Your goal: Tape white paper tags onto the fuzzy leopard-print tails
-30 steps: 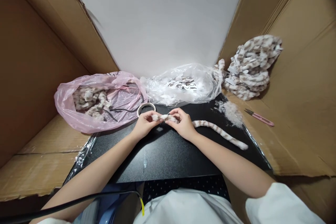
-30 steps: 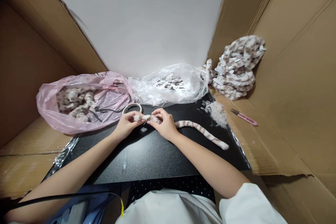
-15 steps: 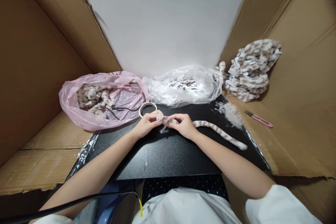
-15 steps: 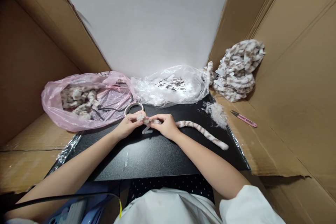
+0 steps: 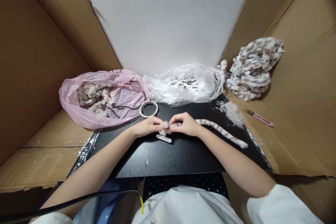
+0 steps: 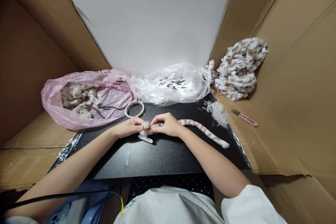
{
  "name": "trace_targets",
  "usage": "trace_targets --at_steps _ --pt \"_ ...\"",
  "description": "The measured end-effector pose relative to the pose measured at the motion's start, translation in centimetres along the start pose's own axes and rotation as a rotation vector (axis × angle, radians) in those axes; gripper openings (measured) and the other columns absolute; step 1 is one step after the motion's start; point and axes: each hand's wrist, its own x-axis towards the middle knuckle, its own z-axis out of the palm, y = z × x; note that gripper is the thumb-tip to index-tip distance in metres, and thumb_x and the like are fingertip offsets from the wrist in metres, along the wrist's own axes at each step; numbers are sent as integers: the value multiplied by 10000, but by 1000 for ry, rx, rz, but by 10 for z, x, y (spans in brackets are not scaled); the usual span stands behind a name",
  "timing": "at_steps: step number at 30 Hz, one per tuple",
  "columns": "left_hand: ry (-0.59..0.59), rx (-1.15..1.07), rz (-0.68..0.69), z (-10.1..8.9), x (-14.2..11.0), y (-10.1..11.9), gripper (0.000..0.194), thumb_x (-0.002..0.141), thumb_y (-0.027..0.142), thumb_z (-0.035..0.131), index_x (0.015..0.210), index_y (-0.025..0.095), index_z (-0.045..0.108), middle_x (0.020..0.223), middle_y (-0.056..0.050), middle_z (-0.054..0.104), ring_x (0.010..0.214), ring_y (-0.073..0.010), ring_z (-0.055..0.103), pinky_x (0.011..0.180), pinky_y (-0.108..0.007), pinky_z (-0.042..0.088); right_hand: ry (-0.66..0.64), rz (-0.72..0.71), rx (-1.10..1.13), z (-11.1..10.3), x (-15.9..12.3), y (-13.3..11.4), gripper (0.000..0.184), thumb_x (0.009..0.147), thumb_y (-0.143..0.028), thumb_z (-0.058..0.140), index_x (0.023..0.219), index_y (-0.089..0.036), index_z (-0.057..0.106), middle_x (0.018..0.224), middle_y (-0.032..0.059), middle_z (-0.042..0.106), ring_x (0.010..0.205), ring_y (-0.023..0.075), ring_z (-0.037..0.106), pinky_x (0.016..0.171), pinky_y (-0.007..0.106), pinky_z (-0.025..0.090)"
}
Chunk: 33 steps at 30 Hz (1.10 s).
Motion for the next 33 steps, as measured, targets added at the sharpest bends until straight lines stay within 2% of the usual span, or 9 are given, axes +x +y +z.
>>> trace_targets --at_steps 4,7,12,16,21,28,33 --pt "27 -14 10 4 1 0 483 635 601 760 722 126 754 722 -80 721 696 -181 614 705 -272 463 6 14 24 2 1 -1 191 636 -284 799 741 -143 725 706 17 705 644 140 606 628 248 435" --pt "69 -21 25 7 2 1 452 636 570 775 708 124 746 688 -70 709 651 -165 597 670 -260 458 3 24 27 2 1 -2 201 629 -304 805 721 -145 723 683 7 692 631 136 594 618 244 429" --pt "121 -38 64 11 3 -1 469 663 589 745 665 121 714 628 -46 664 595 -142 556 623 -246 438 26 13 52 2 1 -3 203 614 -283 813 713 -145 701 688 -3 681 663 140 608 659 251 448" --pt "137 -56 91 12 5 -4 488 679 610 722 703 123 706 650 -37 662 616 -138 566 631 -238 438 20 43 152 2 2 -2 245 593 -283 819 734 -148 671 727 9 687 685 151 631 683 272 477" --pt "108 -67 76 11 5 -6 457 700 578 727 750 124 706 685 -43 686 640 -139 598 656 -237 457 25 51 133 -1 2 -1 224 602 -284 814 702 -144 669 704 10 683 653 141 617 656 263 468" --pt "22 -52 30 10 4 1 453 672 546 764 707 96 719 678 -66 699 616 -134 602 631 -227 461 14 -26 40 -4 3 -3 181 619 -266 811 671 -133 700 659 9 676 619 125 584 622 240 432" --pt "5 -71 -16 11 3 2 401 674 496 782 688 99 721 669 -68 713 618 -133 617 638 -224 467 -47 -46 47 -4 1 -2 180 652 -232 794 780 -131 720 735 21 697 682 138 618 674 248 458"
